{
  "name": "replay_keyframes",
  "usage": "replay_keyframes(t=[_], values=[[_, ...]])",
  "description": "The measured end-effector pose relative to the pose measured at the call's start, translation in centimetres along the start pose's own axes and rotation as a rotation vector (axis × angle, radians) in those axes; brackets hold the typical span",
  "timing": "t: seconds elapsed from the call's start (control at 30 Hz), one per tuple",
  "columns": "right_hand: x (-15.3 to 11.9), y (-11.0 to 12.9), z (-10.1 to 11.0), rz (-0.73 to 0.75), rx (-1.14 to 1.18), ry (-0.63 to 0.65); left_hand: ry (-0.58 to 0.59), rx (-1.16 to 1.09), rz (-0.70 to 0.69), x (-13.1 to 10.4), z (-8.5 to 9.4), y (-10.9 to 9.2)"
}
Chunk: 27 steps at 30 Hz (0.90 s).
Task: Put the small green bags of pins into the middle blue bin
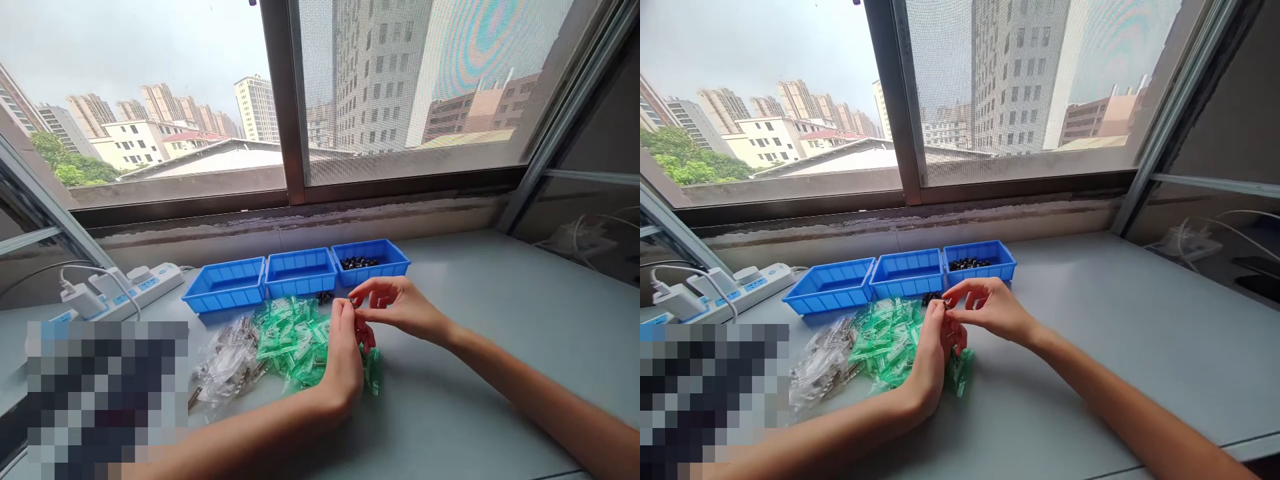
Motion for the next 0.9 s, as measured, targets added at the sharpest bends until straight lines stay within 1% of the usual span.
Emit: replay_keyframes(t=[0.33,0.57,0.67,0.77,0.83,0.9], values=[[0.0,-0.1,0.2,-0.016,0.056,0.002,0.004,-0.008,0.008,0.0,-0.1,-0.3],[0.0,0.1,0.0,-0.078,0.076,-0.01,0.024,-0.008,0.017,0.1,-0.2,-0.1],[0.2,-0.1,0.1,-0.093,0.095,-0.085,0.072,0.017,0.005,-0.1,-0.2,-0.2],[0.7,-0.8,0.9,-0.097,0.104,-0.223,0.128,0.082,-0.004,-0.5,-0.2,-0.3],[1.0,-1.5,1.6,-0.099,0.089,-0.305,0.145,0.1,-0.013,-0.6,-0.2,-0.4],[1.3,-2.1,2.2,-0.089,0.045,-0.357,0.149,0.102,-0.015,-0.6,-0.2,-0.3]])
Point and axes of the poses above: each hand's wrist, its own x-axis towards the middle knuckle, its own z-axis out of the back of the hand, y = z × x, the point moved 1 cm from there along x, towards the middle knuckle, and after that the axes turned 3 degrees about x, right-handed, at the moved point
